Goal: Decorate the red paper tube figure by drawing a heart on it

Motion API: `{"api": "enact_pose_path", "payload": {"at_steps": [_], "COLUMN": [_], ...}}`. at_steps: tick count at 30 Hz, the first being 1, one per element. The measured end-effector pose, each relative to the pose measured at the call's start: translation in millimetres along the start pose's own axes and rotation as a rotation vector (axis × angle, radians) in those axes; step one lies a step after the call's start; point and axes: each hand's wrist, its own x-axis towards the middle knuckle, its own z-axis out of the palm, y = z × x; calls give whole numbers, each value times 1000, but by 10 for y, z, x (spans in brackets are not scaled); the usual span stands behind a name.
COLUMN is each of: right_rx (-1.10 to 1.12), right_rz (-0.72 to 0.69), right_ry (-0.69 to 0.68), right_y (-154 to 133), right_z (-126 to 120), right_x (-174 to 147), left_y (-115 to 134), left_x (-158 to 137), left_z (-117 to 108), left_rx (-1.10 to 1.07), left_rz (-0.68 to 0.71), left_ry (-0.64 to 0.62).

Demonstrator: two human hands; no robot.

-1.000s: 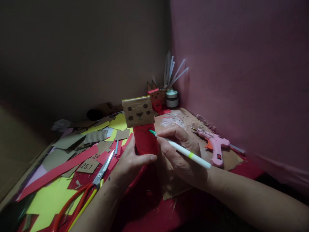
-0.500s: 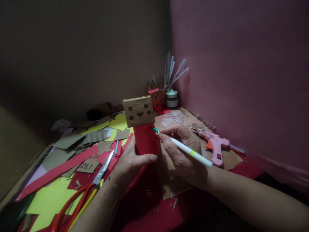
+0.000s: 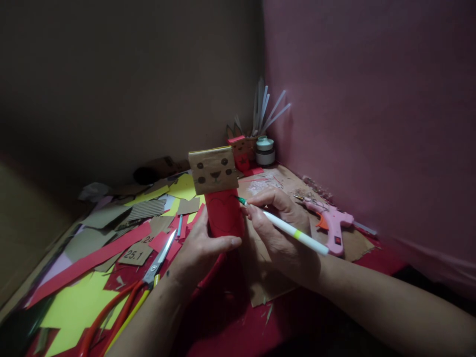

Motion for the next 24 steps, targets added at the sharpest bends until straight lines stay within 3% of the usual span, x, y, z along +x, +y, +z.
{"api": "enact_pose_path", "payload": {"at_steps": [24], "right_rx": [-33], "right_rz": [-3], "right_ry": [-8], "right_y": [-51], "right_z": [-1], "right_x": [28], "left_y": [12], "left_x": [5], "left_z": [-11], "left_rx": [38], "left_rz": [-4], "left_ry": [-4]}}
